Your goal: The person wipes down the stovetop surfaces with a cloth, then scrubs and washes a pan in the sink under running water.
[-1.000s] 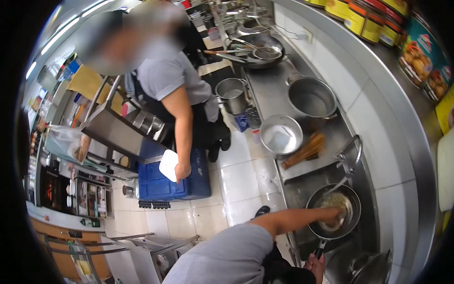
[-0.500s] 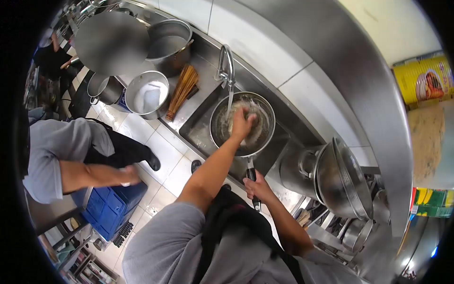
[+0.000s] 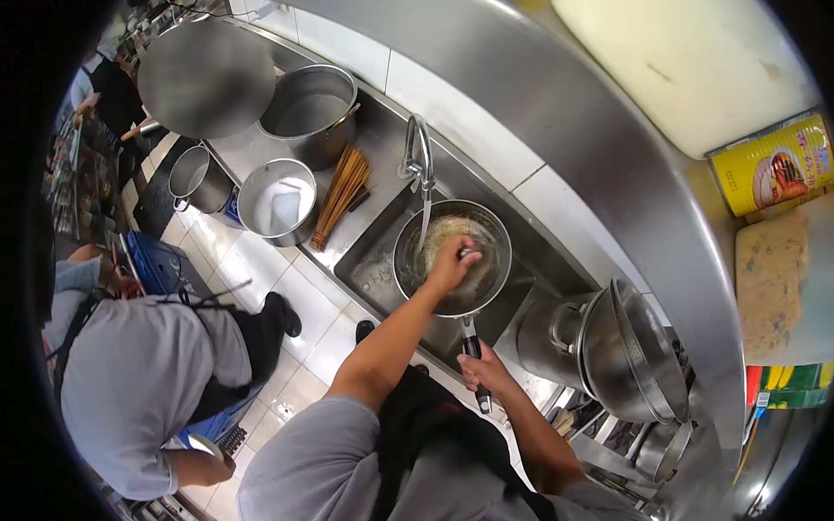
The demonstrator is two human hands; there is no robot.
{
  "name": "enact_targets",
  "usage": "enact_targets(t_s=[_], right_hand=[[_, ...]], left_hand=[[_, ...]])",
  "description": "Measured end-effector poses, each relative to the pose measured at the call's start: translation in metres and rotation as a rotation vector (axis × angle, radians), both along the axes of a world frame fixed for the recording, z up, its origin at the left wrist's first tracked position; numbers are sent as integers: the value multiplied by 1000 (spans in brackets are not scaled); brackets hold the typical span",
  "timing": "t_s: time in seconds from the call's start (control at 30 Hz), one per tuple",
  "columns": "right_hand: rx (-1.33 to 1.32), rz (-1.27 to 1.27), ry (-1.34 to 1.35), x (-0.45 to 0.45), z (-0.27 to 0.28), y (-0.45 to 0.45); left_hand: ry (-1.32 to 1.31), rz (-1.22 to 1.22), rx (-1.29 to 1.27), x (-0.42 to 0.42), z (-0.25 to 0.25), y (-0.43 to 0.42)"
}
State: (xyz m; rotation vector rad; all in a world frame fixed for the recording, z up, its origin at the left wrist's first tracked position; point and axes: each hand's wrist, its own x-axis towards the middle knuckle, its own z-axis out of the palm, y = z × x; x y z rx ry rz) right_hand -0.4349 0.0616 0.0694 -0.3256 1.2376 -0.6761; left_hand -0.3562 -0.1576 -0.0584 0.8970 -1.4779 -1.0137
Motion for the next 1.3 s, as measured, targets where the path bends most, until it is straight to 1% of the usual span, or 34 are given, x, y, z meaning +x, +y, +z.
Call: enact_targets(t_s=[0.03, 0.07, 0.13, 0.17, 0.23, 0.27, 0.33, 0.37, 0.43, 0.47, 0.53, 0.57, 0.6, 0.63, 0.67, 0.73, 0.77, 0.83, 0.87, 0.93, 0.97, 1.07, 1.1, 1.13, 1.2, 1.23, 1.27, 1.3], right_hand=[[2, 5, -32, -3, 0, 2], [7, 8, -64, -4, 0, 5], [4, -1, -85, -2, -4, 12], [15, 20, -97, 3, 0, 12], [26, 42, -130, 9, 0, 11], [27, 42, -129, 8, -1, 10], [20, 30, -136, 8, -2, 6], [14, 23, -128, 1, -11, 7], [10, 2, -139, -9, -8, 7], [2, -17, -149, -15, -7, 6], [-3, -12, -143, -19, -12, 11], [-24, 27, -79, -17, -13, 14], [-45, 66, -14, -16, -13, 15], [-31, 78, -7, -12, -8, 14], [-24, 71, -3, -9, -10, 14], [1, 86, 50, -8, -16, 14], [-5, 67, 33, -9, -19, 16], [-1, 66, 36, -14, -19, 14], [6, 57, 34, -16, -19, 16], [23, 64, 31, -18, -20, 19], [30, 80, 31, -19, -20, 19], [50, 28, 59, -10, -25, 16], [39, 13, 61, -8, -31, 17], [30, 9, 78, -6, -37, 18], [9, 26, 125, 3, -31, 18], [5, 27, 124, 7, -31, 19], [11, 69, 160, 10, -31, 21], [20, 113, 198, 11, -31, 22]], left_hand=[[-32, 80, 151, 10, 0, 1], [-34, 76, 149, 18, -5, -8], [-152, 656, 174, 27, -17, -33], [-153, 654, 175, 25, -8, -38], [150, 298, 147, 16, 16, -42], [151, 297, 147, 8, 17, -39], [-1, -178, -106, -2, 18, -33], [-2, -182, -104, 1, 20, -25], [-120, -586, -227, 10, 26, -9], [-121, -586, -228, 15, 22, -14], [-188, -584, -378, 29, 7, -30], [-266, -369, -343, 36, 5, -38], [-403, -228, -310, 38, 6, -56], [-440, -49, -231, 42, 10, -63], [-417, 38, -189, 43, 6, -69], [-333, -63, 2, 39, -12, -67], [-331, -64, 5, 40, -17, -58], [-289, -550, -55, 42, -23, -39], [-288, -554, -51, 44, -26, -43], [-392, -130, 138, 48, -34, -50], [-374, -29, 133, 40, -38, -47], [-335, -56, 65, 22, -39, -9], [-309, -8, 180, 25, -33, 7], [-310, -2, 174, 28, -38, 14], [-313, 349, 630, 30, -62, 14], [-291, 485, 684, 29, -75, 6], [-289, 489, 684, 22, -72, -3], [-91, 466, 685, 7, -66, -12]])
